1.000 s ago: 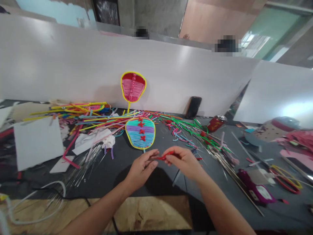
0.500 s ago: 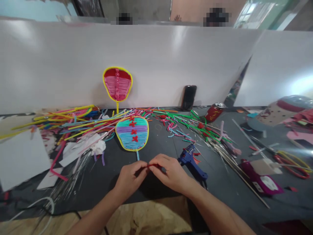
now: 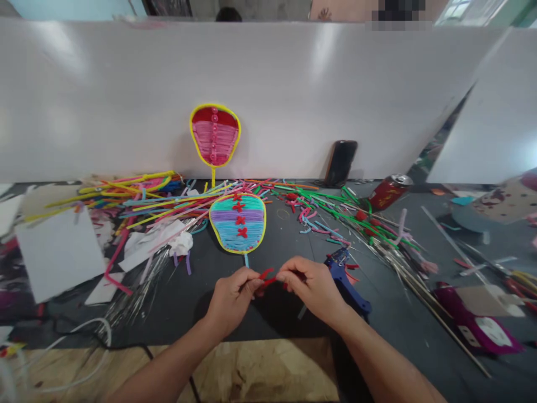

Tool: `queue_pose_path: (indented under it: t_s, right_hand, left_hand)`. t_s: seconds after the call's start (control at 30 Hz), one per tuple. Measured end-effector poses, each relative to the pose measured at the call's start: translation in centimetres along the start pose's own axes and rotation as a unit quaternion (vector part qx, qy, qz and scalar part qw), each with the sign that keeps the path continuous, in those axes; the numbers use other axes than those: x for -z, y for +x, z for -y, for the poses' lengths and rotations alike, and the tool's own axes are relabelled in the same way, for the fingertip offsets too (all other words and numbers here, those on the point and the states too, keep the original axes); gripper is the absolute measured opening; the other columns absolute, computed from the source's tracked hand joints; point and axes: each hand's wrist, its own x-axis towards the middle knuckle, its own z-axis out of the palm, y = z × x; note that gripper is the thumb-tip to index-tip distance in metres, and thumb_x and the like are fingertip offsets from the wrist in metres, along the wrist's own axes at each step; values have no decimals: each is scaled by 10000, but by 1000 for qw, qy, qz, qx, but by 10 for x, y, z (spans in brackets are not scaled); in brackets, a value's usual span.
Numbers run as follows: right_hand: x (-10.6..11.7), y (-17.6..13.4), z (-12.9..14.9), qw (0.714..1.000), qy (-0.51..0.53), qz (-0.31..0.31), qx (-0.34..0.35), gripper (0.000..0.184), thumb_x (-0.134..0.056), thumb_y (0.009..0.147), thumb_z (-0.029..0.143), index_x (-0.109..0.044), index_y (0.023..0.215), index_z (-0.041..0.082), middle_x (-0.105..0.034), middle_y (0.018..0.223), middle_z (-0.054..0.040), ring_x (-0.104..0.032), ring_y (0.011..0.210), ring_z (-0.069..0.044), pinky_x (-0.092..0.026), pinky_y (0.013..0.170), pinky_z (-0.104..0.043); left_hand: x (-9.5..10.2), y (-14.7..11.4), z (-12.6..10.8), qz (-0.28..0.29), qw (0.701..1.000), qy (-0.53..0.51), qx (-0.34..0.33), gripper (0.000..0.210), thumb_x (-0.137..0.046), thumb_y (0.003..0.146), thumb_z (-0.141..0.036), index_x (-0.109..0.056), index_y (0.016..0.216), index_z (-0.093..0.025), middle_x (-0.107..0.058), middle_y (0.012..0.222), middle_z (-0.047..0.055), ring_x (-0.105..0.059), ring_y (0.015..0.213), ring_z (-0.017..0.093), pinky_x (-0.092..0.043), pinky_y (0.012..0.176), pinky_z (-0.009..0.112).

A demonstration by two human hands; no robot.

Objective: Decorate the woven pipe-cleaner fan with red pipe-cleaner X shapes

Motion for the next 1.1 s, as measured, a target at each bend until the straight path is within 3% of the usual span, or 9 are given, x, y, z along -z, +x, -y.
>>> queue_pose_path:
  t_s: [0.13,0.2,0.3,0.47,0.63,0.77,0.93,1.0,1.1]
  right_hand:
    - [5,3,-4,989,112,-55,-83,172,-559,818,345,-604,745,196,-587,561,23,-555,479,-109,-432,453,-204]
    - [5,3,-7,985,139,-37,-96,191,-544,824,364,-598,768,189,-598,595,15,-561,493,-109,-434,449,-201]
    - [0,2,-8,993,89,7,-76,177,-543,835,340,-621,779,192,-605,601,14,-566,525,-112,-438,481,-204]
    - [-11,-2,-3,1000,-15,25,3,129,-577,826,260,-653,737,206,-661,677,4,-600,613,-127,-458,604,-227]
    - [-13,-3,-3,999,-29,14,29,105,-612,805,266,-655,729,208,-683,709,-4,-616,641,-137,-468,642,-238]
    - [-1,1,-7,995,-56,-70,31,151,-550,856,303,-649,806,199,-675,734,-18,-611,673,-154,-474,656,-266]
    - [8,5,-10,972,-137,-142,123,114,-537,863,255,-627,813,207,-664,930,-76,-567,936,-228,-442,849,-405]
    - [5,4,-9,974,-130,-108,153,130,-541,860,231,-615,965,212,-640,1042,-92,-540,1017,-236,-442,876,-424]
    - [-4,1,-7,970,-133,13,206,296,-513,882,194,-557,1174,218,-603,1168,-98,-509,1086,-219,-452,900,-394]
  left_hand:
    - [1,5,-5,3,973,-194,121,279,-547,811,-448,-569,825,-171,-710,764,40,-648,587,134,-468,509,217]
    - [2,7,-6,22,948,-273,163,310,-594,777,-463,-552,841,-163,-709,804,54,-642,576,126,-456,485,206]
    - [2,9,-5,45,927,-325,183,301,-643,752,-436,-562,819,-154,-700,885,61,-638,584,108,-449,476,190]
    - [-3,7,0,100,931,-305,175,309,-692,720,-423,-600,776,-133,-683,732,35,-637,586,113,-465,504,192]
    - [-5,4,0,120,931,-294,182,329,-747,657,-404,-604,754,-124,-662,639,11,-576,501,83,-452,494,195]
    - [-5,6,3,96,934,-289,187,307,-726,678,-399,-582,728,-132,-659,634,7,-550,486,73,-441,491,193]
    - [-5,7,4,98,936,-275,196,284,-698,696,-391,-564,733,-144,-652,634,4,-530,479,69,-430,479,190]
    - [-6,6,2,101,944,-249,194,260,-689,691,-369,-570,733,-142,-634,611,-4,-515,466,68,-419,466,188]
    - [-7,5,-1,105,958,-203,172,171,-655,683,-288,-585,738,-143,-609,590,-26,-500,459,66,-406,462,186]
